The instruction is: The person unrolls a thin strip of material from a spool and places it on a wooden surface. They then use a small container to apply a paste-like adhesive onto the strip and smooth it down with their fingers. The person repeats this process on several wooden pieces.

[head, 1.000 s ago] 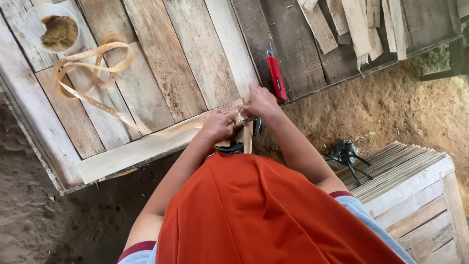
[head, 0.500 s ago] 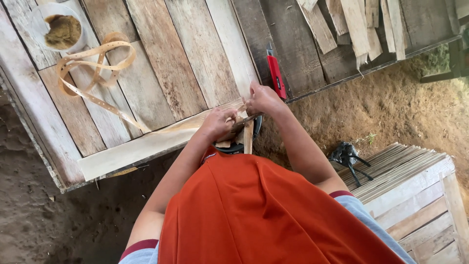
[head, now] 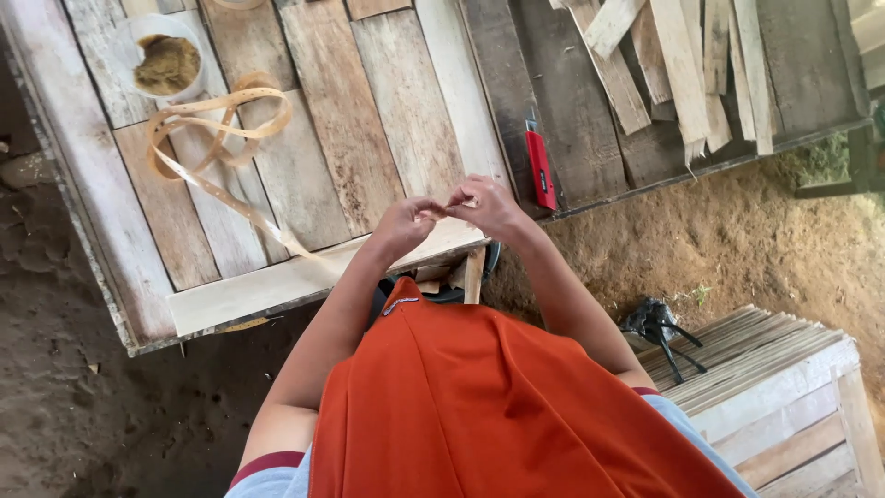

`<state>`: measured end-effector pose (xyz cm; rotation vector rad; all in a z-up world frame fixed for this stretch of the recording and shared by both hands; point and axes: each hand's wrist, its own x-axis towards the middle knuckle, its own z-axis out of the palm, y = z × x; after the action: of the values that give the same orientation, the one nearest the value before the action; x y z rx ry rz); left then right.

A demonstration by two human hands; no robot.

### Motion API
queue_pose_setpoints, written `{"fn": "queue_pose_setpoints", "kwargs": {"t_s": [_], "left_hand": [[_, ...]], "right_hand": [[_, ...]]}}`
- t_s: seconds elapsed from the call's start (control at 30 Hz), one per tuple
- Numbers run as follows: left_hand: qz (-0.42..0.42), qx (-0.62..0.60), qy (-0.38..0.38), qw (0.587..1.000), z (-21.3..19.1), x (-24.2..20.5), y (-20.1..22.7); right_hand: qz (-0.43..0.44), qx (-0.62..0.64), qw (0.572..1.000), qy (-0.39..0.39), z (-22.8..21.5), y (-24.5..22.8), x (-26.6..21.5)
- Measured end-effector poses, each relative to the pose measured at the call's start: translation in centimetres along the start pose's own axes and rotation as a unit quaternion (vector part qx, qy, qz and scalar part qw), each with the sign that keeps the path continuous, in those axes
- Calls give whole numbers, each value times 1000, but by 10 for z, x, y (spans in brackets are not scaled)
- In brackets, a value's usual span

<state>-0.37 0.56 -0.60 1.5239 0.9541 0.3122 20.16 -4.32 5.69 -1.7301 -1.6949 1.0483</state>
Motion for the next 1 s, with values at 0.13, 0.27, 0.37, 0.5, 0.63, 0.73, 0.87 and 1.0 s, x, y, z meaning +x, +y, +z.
{"fn": "queue_pose_setpoints", "kwargs": {"t_s": [0.13,0.27,0.37,0.5,0.63,0.73,0.87,1.0], "left_hand": [[39,-50,61,996,-23,5,-11],[-7,-202,130,971,-52,1,0],[-21,-231,160,960,-82,-10,24],[-25,-263,222,939,-110,5,-5],[29,-322,208,923,-172,-21,6],[40,-373,150,915,-207,-44,18],[33,-372,168,912,-245,-53,-9],[-29,-356,254,899,-280,-43,-47]], "right_hand": [[-147,-150,975,72,20,-3,17],[-258,-281,912,153,33,-53,30],[-300,-293,893,164,39,-74,52],[-343,-301,873,172,46,-109,85],[-361,-264,880,160,53,-150,132],[-349,-149,919,107,70,-163,187],[-236,51,970,26,115,-174,252],[-158,37,984,70,174,-185,301]]}}
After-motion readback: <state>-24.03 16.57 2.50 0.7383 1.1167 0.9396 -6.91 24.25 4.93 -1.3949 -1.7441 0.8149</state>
